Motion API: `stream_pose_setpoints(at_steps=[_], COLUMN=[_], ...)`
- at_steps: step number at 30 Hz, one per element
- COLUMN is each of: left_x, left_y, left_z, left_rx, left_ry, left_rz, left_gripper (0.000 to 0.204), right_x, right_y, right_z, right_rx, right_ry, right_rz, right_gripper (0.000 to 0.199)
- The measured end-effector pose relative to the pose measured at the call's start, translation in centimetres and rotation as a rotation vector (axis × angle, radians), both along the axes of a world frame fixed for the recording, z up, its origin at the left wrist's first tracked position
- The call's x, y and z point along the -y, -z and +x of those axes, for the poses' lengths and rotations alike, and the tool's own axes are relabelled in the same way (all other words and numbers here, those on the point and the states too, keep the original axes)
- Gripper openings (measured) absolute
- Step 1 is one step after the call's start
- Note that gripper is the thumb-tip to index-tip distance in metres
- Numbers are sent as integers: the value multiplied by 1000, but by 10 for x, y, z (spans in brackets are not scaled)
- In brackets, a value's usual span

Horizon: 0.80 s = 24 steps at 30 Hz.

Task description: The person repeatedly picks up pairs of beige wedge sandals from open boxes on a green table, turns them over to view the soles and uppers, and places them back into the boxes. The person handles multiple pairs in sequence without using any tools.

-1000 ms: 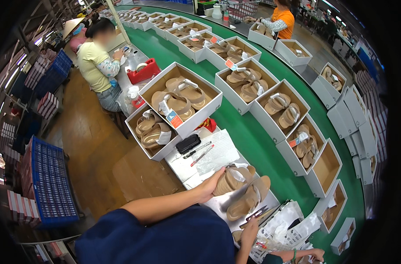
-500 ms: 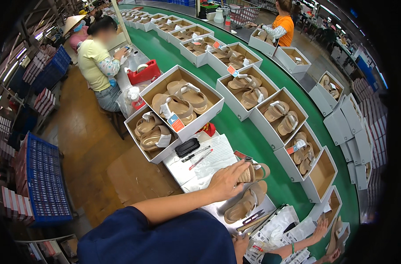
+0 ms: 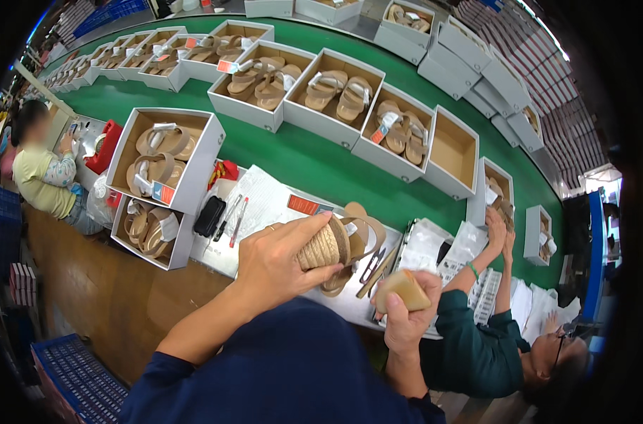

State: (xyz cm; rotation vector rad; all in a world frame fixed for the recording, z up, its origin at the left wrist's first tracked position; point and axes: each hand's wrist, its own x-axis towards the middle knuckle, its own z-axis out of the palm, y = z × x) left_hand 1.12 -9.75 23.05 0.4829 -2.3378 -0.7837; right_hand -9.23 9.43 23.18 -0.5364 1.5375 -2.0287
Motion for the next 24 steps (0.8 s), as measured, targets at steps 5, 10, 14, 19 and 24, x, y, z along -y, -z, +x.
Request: stream_pose_setpoints(at_steps=[5, 10, 14, 19, 24], left_x=[-22, -38, -43, -48, -48], left_y=[-13, -12, -10, -6, -6], left_z=[16, 23, 26, 23, 26], left_rx=[42, 34, 52, 52, 70], left_ry=[96, 99, 109, 99, 183], left_rz=[32, -6, -48, -94, -83], left_gripper=[65, 61, 58, 56, 61], right_x=[12, 5, 7, 31, 55], right_y=[0, -11, -27, -40, -12], right_z=[1, -4, -9, -11, -18], right_rx=[-445, -426, -392, -372, -558], right_ry=[-55, -179, -234, -218, 106], right_rz=[66, 160, 312, 462, 362], right_gripper=[34, 30, 26, 24, 27])
